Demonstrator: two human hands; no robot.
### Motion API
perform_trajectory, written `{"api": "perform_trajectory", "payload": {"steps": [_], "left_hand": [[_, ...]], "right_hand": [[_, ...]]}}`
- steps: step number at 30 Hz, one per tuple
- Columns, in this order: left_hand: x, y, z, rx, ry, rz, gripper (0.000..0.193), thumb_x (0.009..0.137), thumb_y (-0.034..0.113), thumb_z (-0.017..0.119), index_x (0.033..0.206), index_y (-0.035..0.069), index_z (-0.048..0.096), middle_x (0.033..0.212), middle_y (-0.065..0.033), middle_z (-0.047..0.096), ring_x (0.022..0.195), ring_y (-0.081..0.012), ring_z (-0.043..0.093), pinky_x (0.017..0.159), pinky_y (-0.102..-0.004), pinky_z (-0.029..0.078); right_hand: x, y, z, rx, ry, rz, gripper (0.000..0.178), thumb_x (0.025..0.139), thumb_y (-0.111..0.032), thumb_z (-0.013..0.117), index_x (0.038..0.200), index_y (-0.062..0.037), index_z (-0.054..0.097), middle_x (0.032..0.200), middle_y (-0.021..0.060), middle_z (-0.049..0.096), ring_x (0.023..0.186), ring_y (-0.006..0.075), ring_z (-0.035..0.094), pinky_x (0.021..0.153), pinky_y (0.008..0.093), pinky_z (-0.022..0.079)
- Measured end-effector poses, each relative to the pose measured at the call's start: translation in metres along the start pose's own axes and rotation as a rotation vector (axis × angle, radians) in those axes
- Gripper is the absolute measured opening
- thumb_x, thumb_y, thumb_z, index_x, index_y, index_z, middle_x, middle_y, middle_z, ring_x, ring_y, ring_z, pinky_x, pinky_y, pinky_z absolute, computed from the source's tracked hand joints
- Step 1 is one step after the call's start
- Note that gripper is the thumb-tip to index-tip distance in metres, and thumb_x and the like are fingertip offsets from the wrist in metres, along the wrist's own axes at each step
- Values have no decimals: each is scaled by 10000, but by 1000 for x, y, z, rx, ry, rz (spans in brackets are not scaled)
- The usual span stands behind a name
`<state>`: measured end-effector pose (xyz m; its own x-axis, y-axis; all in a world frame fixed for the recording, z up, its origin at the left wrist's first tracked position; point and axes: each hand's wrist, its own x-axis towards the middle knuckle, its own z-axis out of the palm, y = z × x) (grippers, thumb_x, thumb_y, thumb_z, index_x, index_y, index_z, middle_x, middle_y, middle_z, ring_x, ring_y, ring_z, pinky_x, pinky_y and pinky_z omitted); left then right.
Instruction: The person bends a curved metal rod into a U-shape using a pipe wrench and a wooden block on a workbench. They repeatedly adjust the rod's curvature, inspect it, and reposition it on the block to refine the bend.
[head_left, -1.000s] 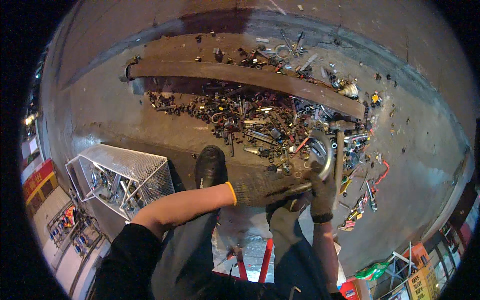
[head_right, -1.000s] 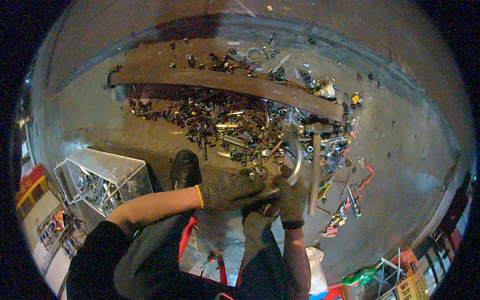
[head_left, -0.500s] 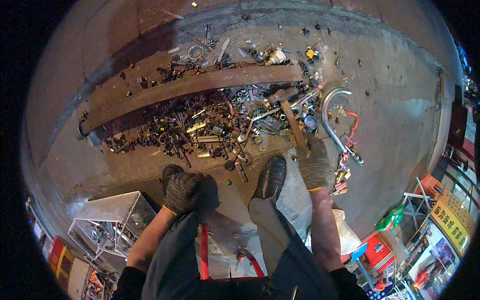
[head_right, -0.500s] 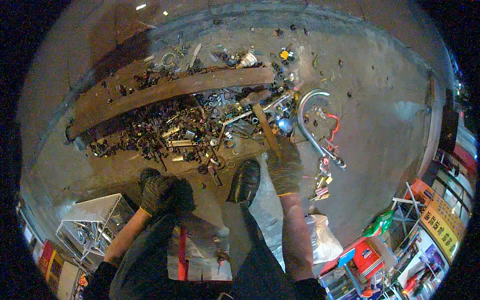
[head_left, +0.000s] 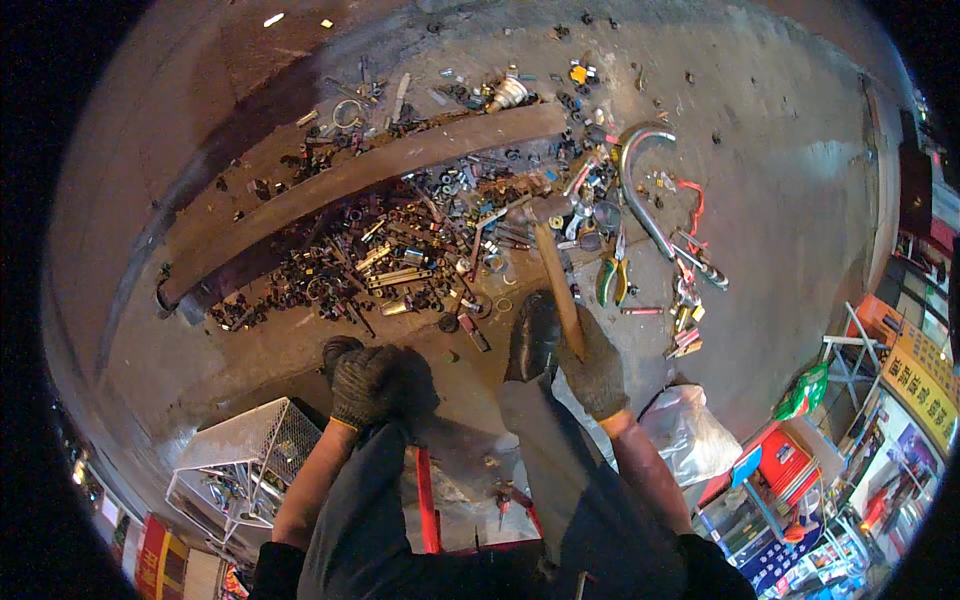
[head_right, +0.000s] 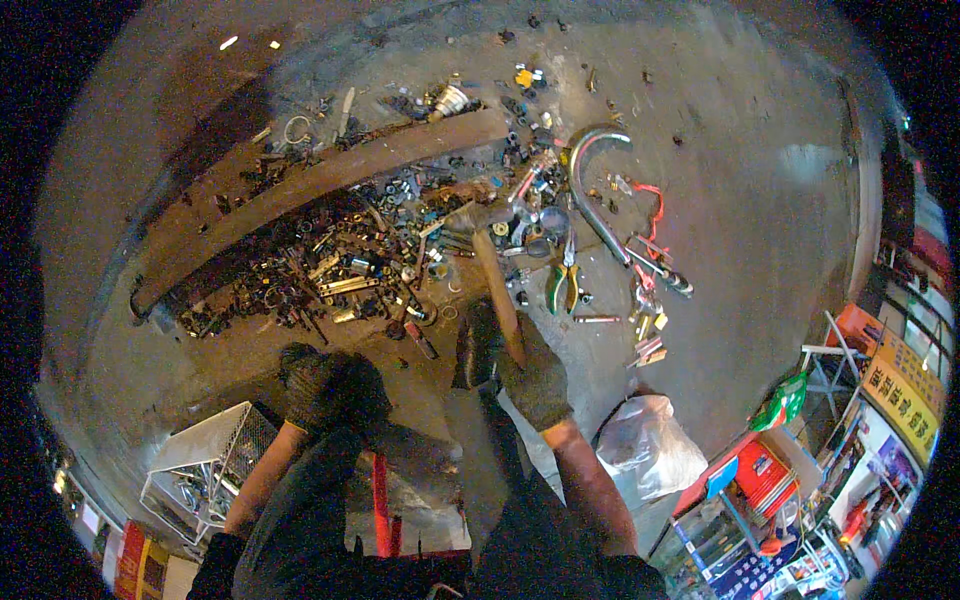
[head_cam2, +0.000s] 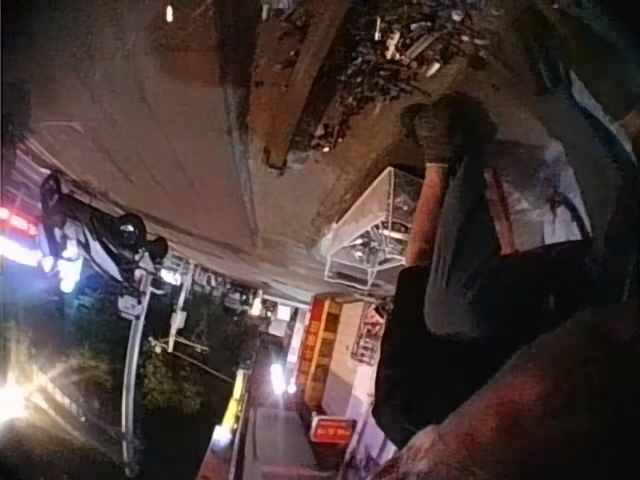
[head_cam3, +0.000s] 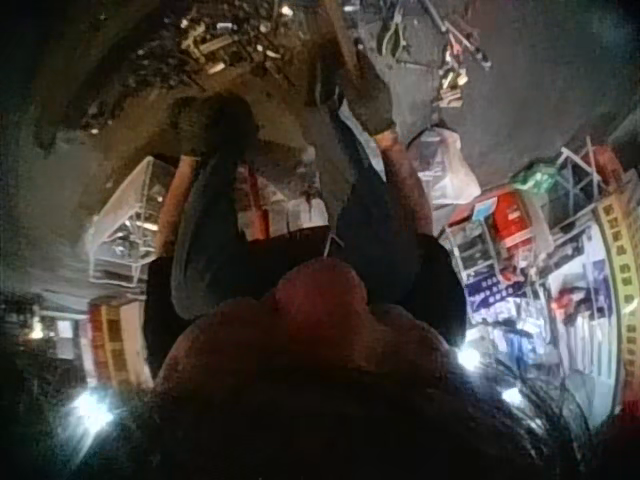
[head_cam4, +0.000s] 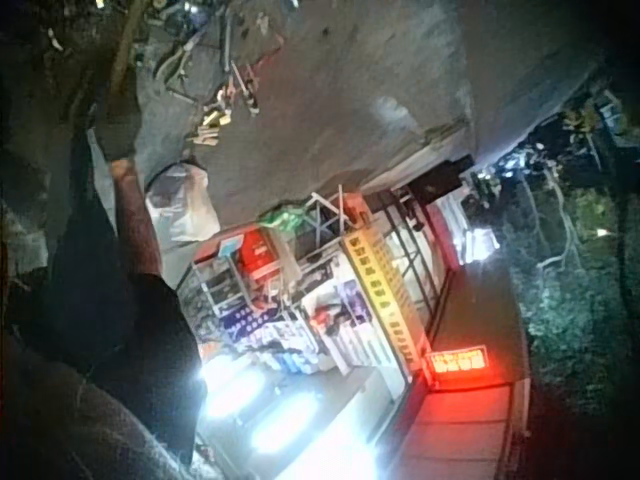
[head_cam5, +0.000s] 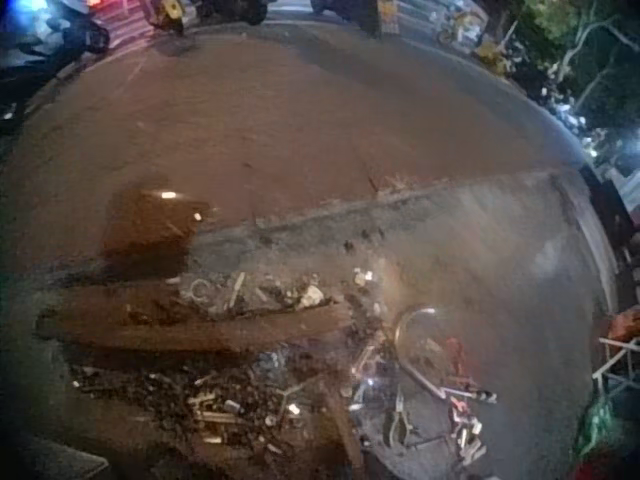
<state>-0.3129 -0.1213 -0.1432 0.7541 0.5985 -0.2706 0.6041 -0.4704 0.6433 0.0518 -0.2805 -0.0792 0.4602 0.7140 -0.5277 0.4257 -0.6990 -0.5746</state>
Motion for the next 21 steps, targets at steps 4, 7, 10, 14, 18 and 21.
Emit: {"api": "perform_trajectory", "payload": {"steps": [4,7,10,14,18,21], "left_hand": [[6,5,-8,-80,18,-1,430,777,216,712,1187,86,696,1023,-173,707,916,-401,659,846,-526,500],[5,2,-8,-31,29,66,428,778,214,711,1186,85,696,1009,-172,706,922,-406,658,834,-523,503],[2,-1,3,9,-17,56,411,780,211,710,1173,90,699,994,-168,709,927,-405,657,856,-525,490],[3,-2,10,-7,31,-30,405,780,221,713,1166,99,702,1009,-162,709,936,-402,656,916,-521,462],[5,-1,3,161,-59,7,399,786,226,711,1165,102,701,1029,-157,707,952,-394,654,936,-520,453],[5,1,3,91,-13,-38,385,791,216,705,1160,106,697,1024,-150,706,957,-387,652,919,-529,455]], "right_hand": [[-53,25,-14,-163,72,-66,659,892,-217,733,1470,-15,489,1293,253,659,1044,437,704,889,474,586],[-65,41,-22,-248,70,-21,673,876,-198,738,1488,-62,496,1298,237,666,1068,424,704,891,475,588],[-43,40,-25,-205,57,49,665,861,-182,742,1474,-56,517,1316,261,654,1168,435,664,946,477,562],[15,26,-23,-173,14,33,657,879,-204,733,1482,-75,507,1315,248,656,1155,448,659,933,484,562],[19,34,-20,-113,39,-75,690,888,-226,734,1511,-91,469,1319,246,650,1143,449,661,935,480,558],[-7,50,-19,-210,-21,29,710,890,-227,729,1531,-107,449,1278,230,670,1138,434,665,937,484,549]]}}
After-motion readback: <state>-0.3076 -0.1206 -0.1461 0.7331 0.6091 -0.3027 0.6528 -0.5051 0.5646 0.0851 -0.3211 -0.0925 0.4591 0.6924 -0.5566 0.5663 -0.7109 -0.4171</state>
